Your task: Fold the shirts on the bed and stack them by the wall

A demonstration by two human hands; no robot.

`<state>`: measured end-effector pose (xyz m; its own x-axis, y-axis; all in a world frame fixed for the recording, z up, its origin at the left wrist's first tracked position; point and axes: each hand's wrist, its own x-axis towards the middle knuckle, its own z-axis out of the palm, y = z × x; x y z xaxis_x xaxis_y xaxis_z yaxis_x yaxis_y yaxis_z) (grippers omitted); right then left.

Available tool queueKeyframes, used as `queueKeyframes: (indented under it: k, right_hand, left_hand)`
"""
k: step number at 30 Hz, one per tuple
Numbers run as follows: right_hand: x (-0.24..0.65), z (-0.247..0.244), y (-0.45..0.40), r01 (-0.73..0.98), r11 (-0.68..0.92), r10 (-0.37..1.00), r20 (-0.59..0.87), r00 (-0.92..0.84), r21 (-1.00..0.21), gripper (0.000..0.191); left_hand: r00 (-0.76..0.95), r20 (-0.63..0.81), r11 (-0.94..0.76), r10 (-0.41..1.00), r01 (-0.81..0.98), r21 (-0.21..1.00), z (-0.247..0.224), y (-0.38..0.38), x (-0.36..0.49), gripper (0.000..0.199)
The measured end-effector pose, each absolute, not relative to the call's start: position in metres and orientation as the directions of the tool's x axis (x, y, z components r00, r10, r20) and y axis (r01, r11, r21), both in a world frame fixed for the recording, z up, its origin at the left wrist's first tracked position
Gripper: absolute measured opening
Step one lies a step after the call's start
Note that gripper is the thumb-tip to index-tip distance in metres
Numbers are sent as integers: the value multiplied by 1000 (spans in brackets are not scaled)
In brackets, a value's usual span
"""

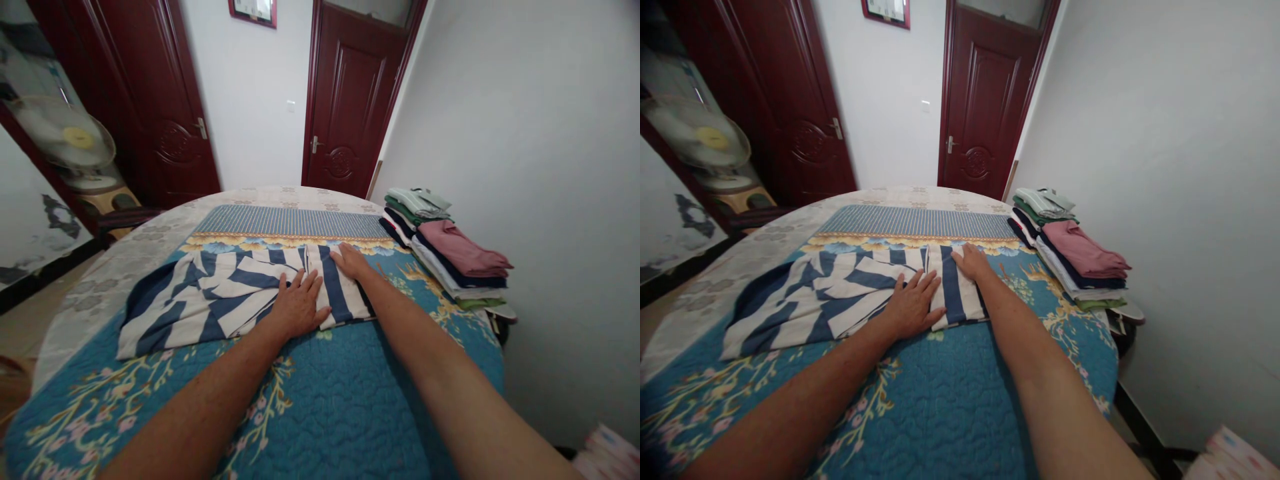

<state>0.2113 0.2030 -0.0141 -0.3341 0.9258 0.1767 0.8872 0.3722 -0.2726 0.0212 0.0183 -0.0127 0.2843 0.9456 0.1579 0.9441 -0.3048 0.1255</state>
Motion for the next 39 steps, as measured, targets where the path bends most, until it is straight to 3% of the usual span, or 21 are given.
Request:
queueKeyframes:
  k: [3,7,25,29,34,39]
  right_hand:
    - [219,-25,195,883,392,903,292,-315,-259,62]
    - [234,-34,173,887,408,889,314,-333,-217,65]
    - [281,-30,27,937,324,944,113,-310,-131,80]
    - [281,-29,25,928,341,939,113,-326,-152,79]
    - [286,-33,31,905,348,935,160,-316,-246,74]
    - [298,-29,64,771,297,952,241,-190,-563,66]
  left_hand:
    - [287,165,-309,944,943,124,-14,19,21,80]
    - [297,172,-321,939,938,133,-16,21,20,80]
    - [339,169,-361,925,925,119,-17,17,13,84]
    - [323,212,-353,922,927,125,-19,2,14,71]
    - [350,268,-395,897,909,135,-16,-19,15,44]
    - [417,252,-466,873,867,180,-1,-23,3,32]
